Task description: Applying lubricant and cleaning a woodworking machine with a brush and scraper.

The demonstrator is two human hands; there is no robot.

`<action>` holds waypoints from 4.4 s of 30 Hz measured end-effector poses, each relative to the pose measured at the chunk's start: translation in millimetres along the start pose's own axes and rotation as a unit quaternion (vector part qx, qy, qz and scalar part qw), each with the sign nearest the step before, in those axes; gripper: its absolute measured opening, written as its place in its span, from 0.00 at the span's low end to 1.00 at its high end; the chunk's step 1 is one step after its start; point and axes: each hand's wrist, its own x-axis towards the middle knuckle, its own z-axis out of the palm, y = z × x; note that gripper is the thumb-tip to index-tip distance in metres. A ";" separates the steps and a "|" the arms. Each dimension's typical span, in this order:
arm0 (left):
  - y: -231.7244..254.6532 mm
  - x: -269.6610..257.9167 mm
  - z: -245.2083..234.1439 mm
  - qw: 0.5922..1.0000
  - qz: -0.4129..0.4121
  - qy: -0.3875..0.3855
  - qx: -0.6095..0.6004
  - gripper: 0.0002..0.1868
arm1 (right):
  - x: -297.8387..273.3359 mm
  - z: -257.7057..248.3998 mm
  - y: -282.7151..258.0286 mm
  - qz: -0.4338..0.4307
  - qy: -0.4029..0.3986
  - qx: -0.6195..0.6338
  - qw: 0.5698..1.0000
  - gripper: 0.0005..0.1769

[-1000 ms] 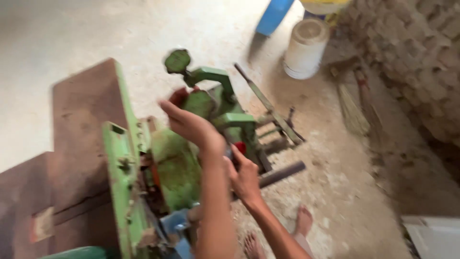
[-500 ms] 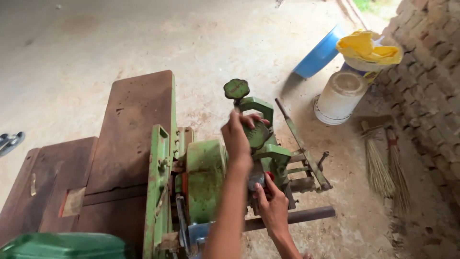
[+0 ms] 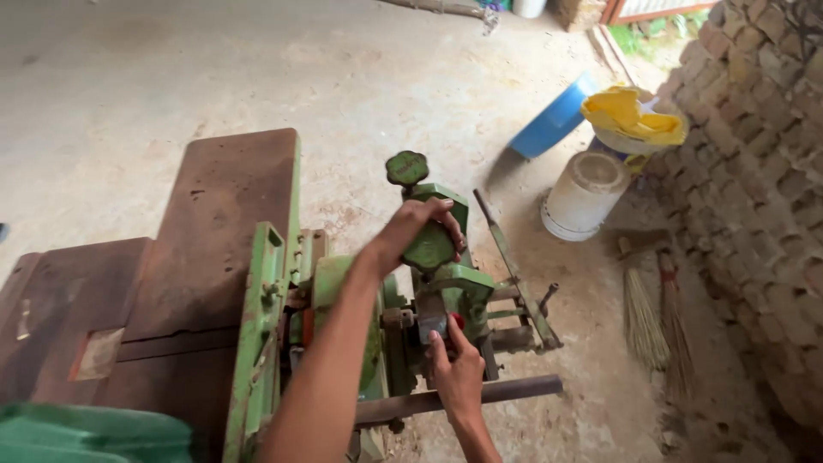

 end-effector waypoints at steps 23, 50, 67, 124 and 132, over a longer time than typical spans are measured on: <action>-57.7 11.1 60.9 0.867 0.242 0.376 -0.220 0.28 | 11.4 -2.1 31.5 -0.037 0.025 -0.055 0.997 0.29; 30.6 -12.5 4.9 0.996 -0.017 -0.034 -0.085 0.29 | -6.6 -4.4 -12.5 -0.009 0.014 -0.021 1.000 0.28; 28.5 -20.5 16.7 0.985 -0.001 -0.010 -0.170 0.33 | -2.4 -2.7 -13.8 -0.022 0.012 0.023 0.999 0.27; 9.1 -22.7 17.1 0.702 0.184 0.030 0.688 0.22 | -31.3 -89.3 -22.4 -0.096 -0.163 -0.355 0.916 0.28; -1.6 -13.3 19.1 0.702 0.208 0.050 0.679 0.26 | -16.6 33.7 -10.3 -0.408 -0.208 -0.627 0.630 0.32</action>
